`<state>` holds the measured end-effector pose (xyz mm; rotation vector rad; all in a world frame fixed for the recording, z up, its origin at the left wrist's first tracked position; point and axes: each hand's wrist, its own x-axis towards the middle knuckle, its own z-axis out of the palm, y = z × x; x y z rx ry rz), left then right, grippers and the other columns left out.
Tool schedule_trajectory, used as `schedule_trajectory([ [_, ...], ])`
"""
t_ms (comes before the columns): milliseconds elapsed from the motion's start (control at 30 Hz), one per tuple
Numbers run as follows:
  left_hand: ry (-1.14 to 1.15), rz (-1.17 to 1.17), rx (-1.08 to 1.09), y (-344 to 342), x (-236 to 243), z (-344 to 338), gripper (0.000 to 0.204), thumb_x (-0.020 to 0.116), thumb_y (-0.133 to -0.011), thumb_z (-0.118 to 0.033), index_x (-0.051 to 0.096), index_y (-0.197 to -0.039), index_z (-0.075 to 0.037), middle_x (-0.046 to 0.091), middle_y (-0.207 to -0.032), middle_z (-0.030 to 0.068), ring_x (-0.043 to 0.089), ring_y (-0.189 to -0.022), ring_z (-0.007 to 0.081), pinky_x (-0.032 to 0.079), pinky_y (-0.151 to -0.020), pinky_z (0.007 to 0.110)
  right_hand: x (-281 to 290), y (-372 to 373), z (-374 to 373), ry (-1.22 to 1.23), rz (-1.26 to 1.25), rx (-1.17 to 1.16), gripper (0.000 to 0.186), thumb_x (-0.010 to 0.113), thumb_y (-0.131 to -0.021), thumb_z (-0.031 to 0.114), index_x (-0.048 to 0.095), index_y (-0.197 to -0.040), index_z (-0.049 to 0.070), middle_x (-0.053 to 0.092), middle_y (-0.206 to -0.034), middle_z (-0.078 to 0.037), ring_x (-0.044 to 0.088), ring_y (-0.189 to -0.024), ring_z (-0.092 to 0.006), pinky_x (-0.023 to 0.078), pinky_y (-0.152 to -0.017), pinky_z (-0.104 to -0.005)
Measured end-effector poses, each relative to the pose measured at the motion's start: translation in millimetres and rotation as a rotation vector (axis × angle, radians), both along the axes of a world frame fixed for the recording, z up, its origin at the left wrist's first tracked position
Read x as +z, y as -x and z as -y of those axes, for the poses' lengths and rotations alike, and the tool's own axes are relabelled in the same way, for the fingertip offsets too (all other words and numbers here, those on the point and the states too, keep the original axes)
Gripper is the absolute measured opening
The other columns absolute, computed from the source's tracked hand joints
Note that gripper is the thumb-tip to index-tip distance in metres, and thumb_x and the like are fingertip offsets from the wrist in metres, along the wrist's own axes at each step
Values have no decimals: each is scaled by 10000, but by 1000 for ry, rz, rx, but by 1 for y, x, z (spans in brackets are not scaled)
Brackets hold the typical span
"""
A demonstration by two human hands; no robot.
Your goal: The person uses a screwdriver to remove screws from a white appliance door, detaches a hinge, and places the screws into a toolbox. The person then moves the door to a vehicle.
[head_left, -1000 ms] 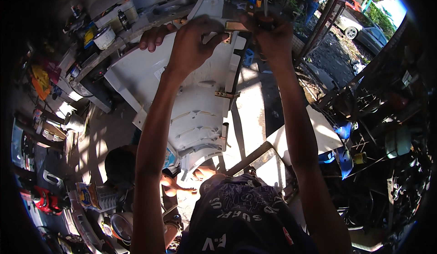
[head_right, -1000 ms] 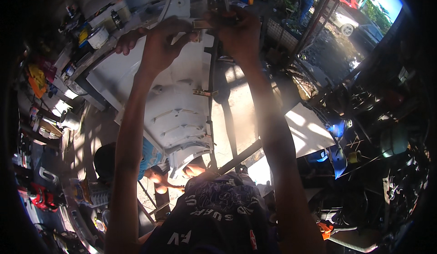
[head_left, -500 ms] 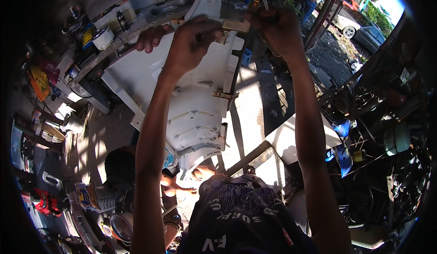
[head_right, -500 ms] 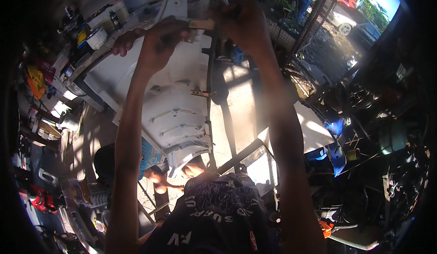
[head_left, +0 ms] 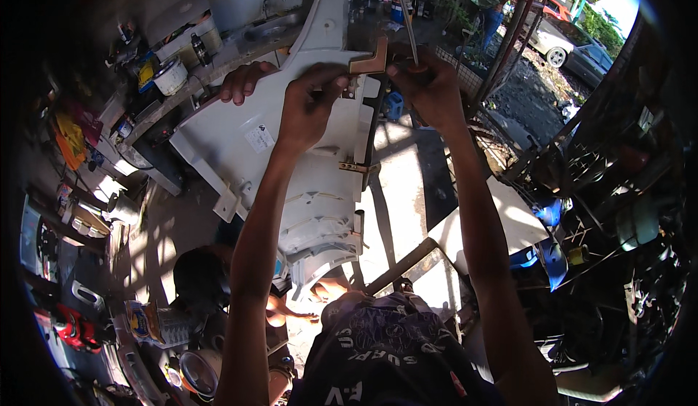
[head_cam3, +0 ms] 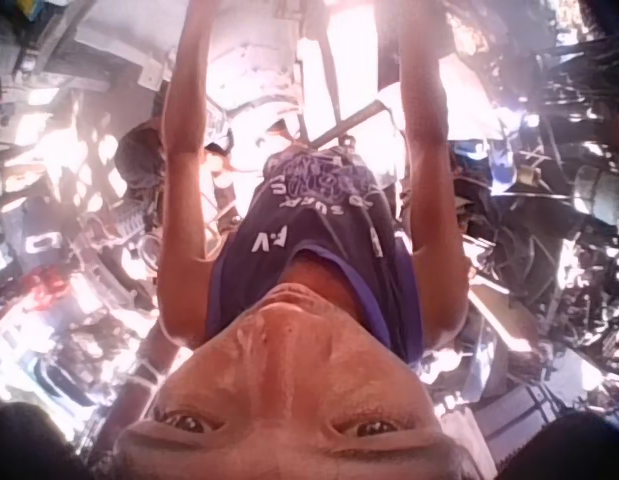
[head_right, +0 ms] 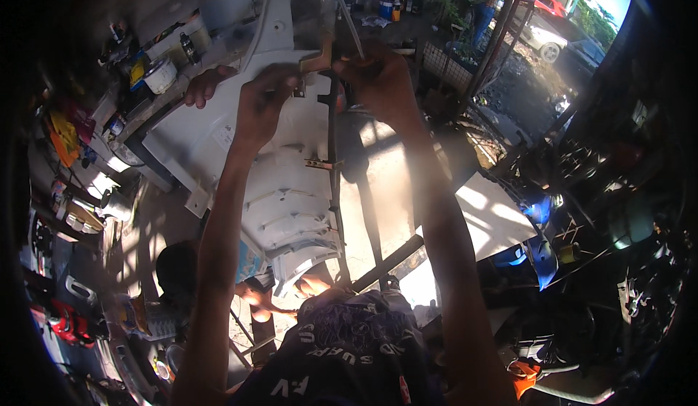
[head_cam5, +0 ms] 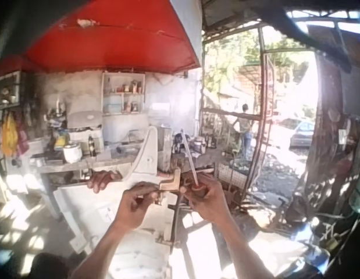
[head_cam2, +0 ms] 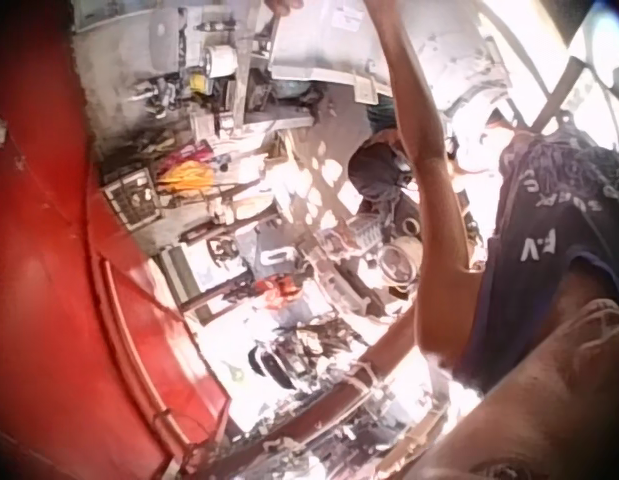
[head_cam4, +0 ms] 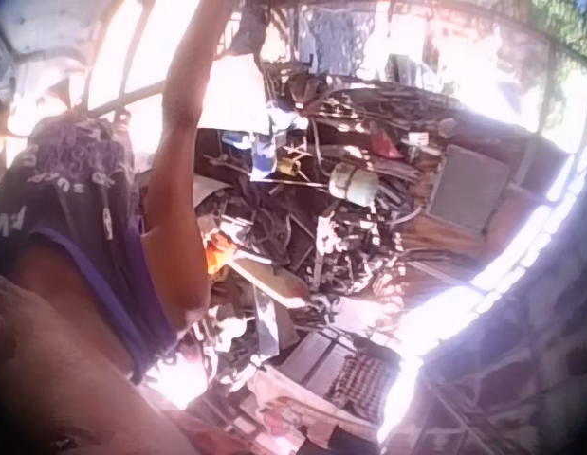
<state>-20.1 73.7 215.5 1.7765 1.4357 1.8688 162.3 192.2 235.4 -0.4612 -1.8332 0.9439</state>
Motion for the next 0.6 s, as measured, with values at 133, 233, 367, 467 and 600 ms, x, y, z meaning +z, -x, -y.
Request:
schedule_trajectory([
  [133,226,474,-388,2,-6,2,173,603,-1015,-142,662,-991,19,499,-704,-31,405,-614,36,355,-566,219,-7,-1,-10,71,-60,47,338,771,-894,159,701,-1209,57,628,-703,27,500,-553,-24,368,-476,-237],
  [233,280,777,-590,2,-15,13,114,584,-1017,-148,587,-1001,-35,406,-772,-53,228,-524,-4,187,-474,195,-7,5,-7,103,-24,56,324,736,-915,136,690,-1222,41,595,-649,23,484,-531,-29,365,-487,-234],
  [367,274,836,-984,19,-31,15,147,596,-998,-144,501,-1060,-51,397,-979,-37,267,-517,4,216,-487,191,-7,8,-11,-24,-53,84,321,716,-923,146,682,-1224,40,610,-676,16,487,-522,-30,372,-469,-237],
  [467,226,914,-1134,15,-44,13,189,624,-983,-153,482,-1062,-57,367,-968,-40,273,-523,5,229,-498,190,-12,11,-12,16,-120,132,322,725,-917,153,683,-1217,43,640,-727,12,495,-517,-26,382,-469,-221],
  [600,198,883,-1193,11,-53,9,232,648,-988,-216,487,-1070,-69,374,-982,-41,278,-523,8,240,-497,192,-16,12,-16,25,-89,135,338,743,-906,155,686,-1224,57,647,-721,3,490,-514,-18,372,-466,-214],
])
